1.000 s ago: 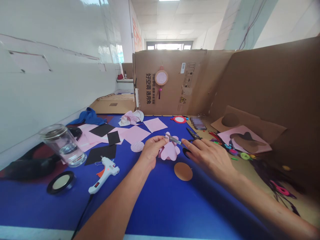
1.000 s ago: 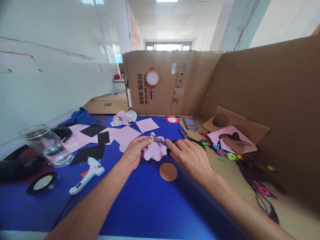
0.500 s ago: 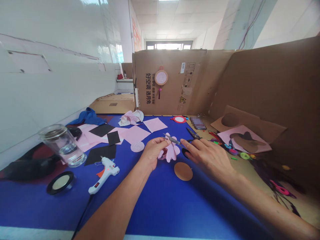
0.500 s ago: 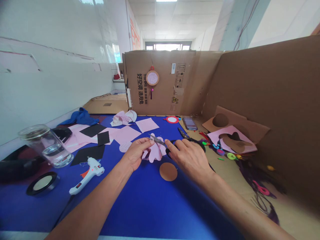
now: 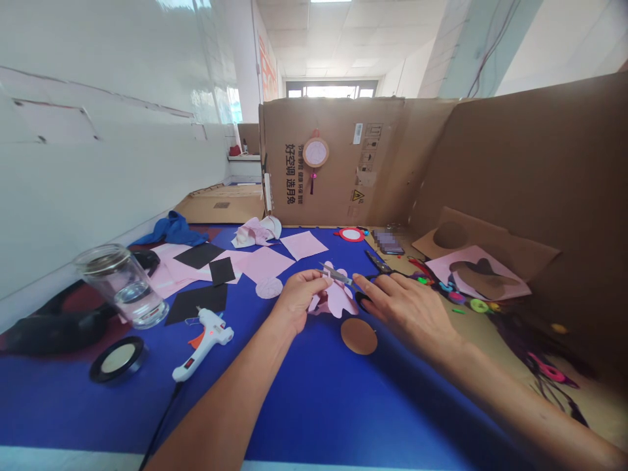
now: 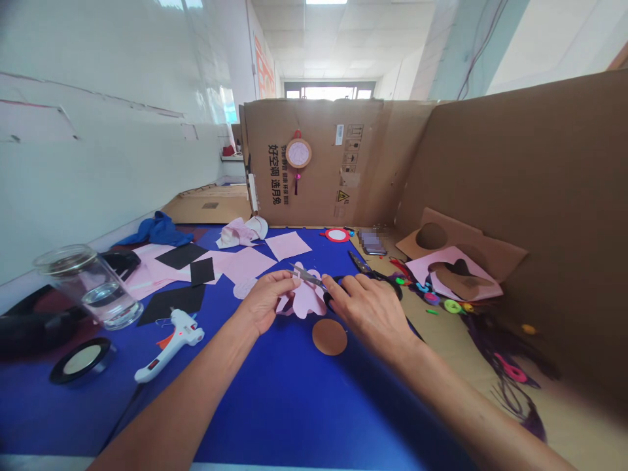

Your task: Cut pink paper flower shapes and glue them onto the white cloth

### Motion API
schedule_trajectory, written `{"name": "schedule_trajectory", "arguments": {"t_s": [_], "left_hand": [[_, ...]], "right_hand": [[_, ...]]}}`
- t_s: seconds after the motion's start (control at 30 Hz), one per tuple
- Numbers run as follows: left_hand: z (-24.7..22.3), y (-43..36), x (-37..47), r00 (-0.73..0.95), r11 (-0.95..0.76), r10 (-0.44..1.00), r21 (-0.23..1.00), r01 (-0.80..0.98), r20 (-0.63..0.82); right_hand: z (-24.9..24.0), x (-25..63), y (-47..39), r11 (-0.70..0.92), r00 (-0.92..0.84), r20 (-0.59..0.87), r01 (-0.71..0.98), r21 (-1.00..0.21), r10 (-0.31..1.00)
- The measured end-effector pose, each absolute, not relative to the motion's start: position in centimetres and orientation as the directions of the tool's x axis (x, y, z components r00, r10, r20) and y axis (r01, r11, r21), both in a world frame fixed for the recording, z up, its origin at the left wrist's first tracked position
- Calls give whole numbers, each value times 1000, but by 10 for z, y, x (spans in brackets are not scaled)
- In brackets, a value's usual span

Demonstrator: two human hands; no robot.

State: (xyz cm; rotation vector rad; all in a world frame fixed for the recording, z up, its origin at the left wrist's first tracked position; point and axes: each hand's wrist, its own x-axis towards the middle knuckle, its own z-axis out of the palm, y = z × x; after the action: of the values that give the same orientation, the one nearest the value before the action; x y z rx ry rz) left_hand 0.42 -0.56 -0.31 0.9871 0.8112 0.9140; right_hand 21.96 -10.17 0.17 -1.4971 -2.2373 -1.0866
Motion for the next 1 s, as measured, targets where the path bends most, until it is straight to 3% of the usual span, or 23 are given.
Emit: {"name": "schedule_trajectory", "arguments": {"t_s": [0.8,1.0], "left_hand": [[-4,-4,4,398,277,904,920,-276,-153],[-3,-6,4,405,276,902,919,-282,-146]], "right_hand": [[2,216,-102,212,-460,555,866,454,693],[-3,214,-103,200,-420,576,892,406,701]]}}
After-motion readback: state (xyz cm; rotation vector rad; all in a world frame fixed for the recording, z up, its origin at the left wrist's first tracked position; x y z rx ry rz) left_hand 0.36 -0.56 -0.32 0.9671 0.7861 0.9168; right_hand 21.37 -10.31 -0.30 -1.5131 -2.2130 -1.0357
